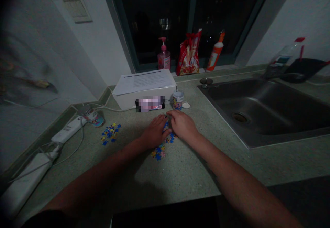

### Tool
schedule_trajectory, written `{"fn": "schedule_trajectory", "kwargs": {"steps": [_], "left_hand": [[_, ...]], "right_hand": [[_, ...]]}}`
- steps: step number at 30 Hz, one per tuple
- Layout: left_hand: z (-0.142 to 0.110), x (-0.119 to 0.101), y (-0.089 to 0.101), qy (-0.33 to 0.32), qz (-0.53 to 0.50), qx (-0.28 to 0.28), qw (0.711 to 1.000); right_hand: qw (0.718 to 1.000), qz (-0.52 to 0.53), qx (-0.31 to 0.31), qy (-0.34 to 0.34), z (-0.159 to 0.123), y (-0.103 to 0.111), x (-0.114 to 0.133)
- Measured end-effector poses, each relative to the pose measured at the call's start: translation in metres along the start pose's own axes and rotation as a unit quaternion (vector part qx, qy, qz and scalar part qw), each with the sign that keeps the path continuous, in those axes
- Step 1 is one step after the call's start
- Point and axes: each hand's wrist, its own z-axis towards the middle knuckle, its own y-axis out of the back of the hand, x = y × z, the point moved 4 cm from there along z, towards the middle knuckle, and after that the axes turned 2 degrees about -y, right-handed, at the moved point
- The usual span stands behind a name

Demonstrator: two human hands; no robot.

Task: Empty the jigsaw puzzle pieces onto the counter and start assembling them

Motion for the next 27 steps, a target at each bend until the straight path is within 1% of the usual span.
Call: {"fn": "schedule_trajectory", "kwargs": {"steps": [3,5,7,9,11,12,14,17,23,25,27], "left_hand": [[-0.01,0.005,0.017,0.02,-0.022,0.0,1.0],[-0.029,0.007,0.032,0.023,-0.03,0.014,0.999],[-0.057,0.002,0.045,-0.015,-0.039,0.052,0.998],[-0.086,-0.008,0.053,-0.093,-0.046,0.101,0.989],[-0.113,-0.017,0.055,-0.163,-0.05,0.145,0.975],[-0.122,-0.02,0.054,-0.178,-0.049,0.16,0.97],[-0.133,-0.023,0.052,-0.179,-0.04,0.173,0.968],[-0.133,-0.027,0.044,-0.17,-0.03,0.169,0.97],[-0.106,-0.044,0.027,-0.171,-0.045,0.14,0.974],[-0.101,-0.05,0.026,-0.176,-0.039,0.131,0.975],[-0.104,-0.052,0.032,-0.182,-0.024,0.118,0.976]], "right_hand": [[1.0,-0.003,0.01,0.004,0.0,0.001,0.0],[1.0,-0.002,0.029,0.012,-0.001,0.0,0.002],[0.999,0.002,0.047,0.023,-0.002,-0.002,0.003],[0.998,0.006,0.051,0.031,-0.002,-0.004,0.004],[0.998,0.011,0.045,0.037,-0.003,-0.004,0.004],[0.998,0.013,0.041,0.039,-0.003,-0.004,0.004],[0.998,0.017,0.035,0.041,-0.002,-0.003,0.004],[0.999,0.018,0.025,0.034,-0.001,-0.002,0.002],[0.999,0.013,0.023,0.029,-0.001,-0.004,0.0],[0.999,0.011,0.024,0.027,-0.001,-0.003,0.0],[0.999,0.012,0.022,0.027,-0.002,-0.001,0.001]]}}
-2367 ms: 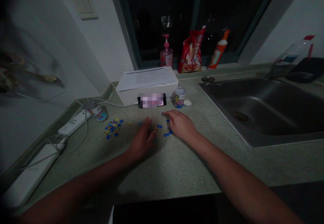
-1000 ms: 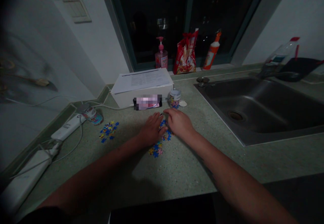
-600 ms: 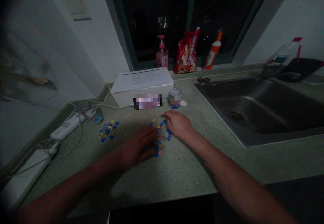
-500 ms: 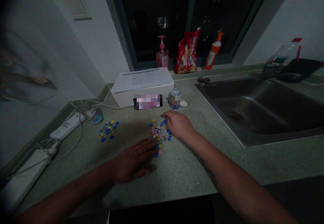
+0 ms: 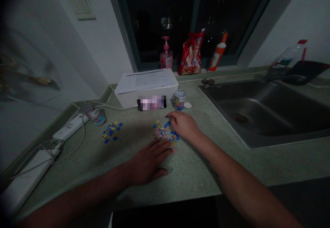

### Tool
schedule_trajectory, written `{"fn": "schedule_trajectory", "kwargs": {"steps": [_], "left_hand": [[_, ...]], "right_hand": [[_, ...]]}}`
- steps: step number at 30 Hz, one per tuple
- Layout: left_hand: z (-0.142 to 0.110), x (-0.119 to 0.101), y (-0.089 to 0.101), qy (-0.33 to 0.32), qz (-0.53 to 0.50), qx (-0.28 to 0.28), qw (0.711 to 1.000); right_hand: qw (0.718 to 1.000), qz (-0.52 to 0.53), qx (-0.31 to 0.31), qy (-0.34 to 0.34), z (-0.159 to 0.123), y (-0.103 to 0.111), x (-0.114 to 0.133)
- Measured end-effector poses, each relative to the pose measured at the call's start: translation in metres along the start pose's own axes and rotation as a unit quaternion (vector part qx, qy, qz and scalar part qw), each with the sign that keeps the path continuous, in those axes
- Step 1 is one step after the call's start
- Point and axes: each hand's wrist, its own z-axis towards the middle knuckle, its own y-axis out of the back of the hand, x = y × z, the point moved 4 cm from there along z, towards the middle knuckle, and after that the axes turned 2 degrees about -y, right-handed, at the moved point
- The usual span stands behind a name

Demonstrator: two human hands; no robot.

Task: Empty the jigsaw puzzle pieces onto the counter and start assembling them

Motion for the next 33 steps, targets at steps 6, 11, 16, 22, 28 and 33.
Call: {"fn": "schedule_trajectory", "kwargs": {"steps": [6,11,16,22,28,33], "left_hand": [[-0.044,-0.002,0.017,0.009,0.031,-0.023,0.999],[-0.05,-0.005,0.014,0.012,0.06,-0.005,0.998],[-0.023,-0.004,0.005,0.011,0.067,-0.007,0.998],[0.014,-0.003,-0.003,0.009,0.071,0.0,0.997],[0.02,-0.003,-0.006,0.009,0.034,-0.028,0.999],[0.012,0.03,-0.002,0.141,-0.011,-0.192,0.971]], "right_hand": [[1.0,0.003,0.01,0.012,-0.001,0.004,0.003],[1.0,0.007,0.005,0.021,-0.002,0.004,0.004],[1.0,0.007,-0.004,0.012,-0.001,0.006,0.003],[1.0,-0.003,-0.006,0.007,-0.001,0.008,0.004],[1.0,-0.002,-0.011,0.009,-0.002,0.009,0.004],[0.997,0.018,-0.074,0.008,0.0,0.015,-0.003]]}}
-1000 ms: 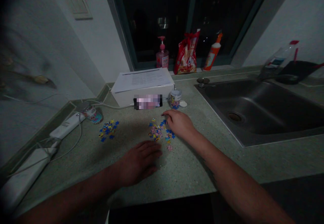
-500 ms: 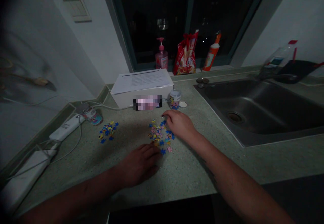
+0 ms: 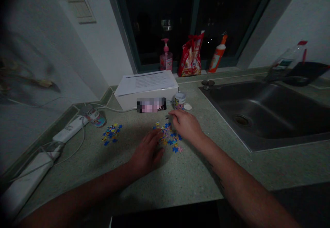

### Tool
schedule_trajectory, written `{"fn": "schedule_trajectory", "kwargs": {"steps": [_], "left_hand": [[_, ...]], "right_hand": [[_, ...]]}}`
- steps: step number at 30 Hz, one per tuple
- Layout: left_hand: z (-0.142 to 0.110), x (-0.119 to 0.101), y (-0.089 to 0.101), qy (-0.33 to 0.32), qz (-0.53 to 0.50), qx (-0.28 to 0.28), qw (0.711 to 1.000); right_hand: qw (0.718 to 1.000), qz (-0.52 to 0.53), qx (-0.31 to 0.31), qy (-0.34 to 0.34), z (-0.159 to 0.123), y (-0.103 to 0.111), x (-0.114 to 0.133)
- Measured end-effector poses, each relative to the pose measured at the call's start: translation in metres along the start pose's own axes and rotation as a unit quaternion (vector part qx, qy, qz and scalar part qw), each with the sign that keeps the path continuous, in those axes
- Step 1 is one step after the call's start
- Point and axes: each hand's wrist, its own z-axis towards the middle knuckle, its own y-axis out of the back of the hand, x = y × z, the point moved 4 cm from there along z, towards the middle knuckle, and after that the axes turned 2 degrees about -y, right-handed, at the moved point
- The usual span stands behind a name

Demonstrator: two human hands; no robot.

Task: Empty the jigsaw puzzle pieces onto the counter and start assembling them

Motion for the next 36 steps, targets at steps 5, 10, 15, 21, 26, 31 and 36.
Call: {"fn": "schedule_trajectory", "kwargs": {"steps": [5,10,15,21,26,31,36], "left_hand": [[0.026,0.025,-0.017,0.11,0.081,0.002,0.991],[0.058,0.022,-0.036,0.114,0.095,0.021,0.989],[0.084,0.022,-0.045,0.099,0.075,0.02,0.992],[0.09,0.019,-0.052,0.053,0.048,0.028,0.997],[0.096,0.002,-0.061,0.022,0.005,0.019,1.0],[0.101,-0.002,-0.058,0.006,-0.031,0.022,0.999],[0.094,0.035,-0.033,0.119,-0.059,0.028,0.991]], "right_hand": [[0.996,0.043,-0.078,0.013,0.003,0.01,-0.007],[0.995,0.048,-0.087,0.008,0.005,0.014,-0.013],[0.992,0.064,-0.108,-0.003,0.008,0.02,-0.021],[0.989,0.055,-0.133,-0.028,0.01,0.028,-0.027],[0.989,0.055,-0.134,-0.037,0.01,0.03,-0.025],[0.988,0.068,-0.133,-0.044,0.011,0.029,-0.028],[0.984,0.082,-0.151,-0.051,0.011,0.036,-0.027]]}}
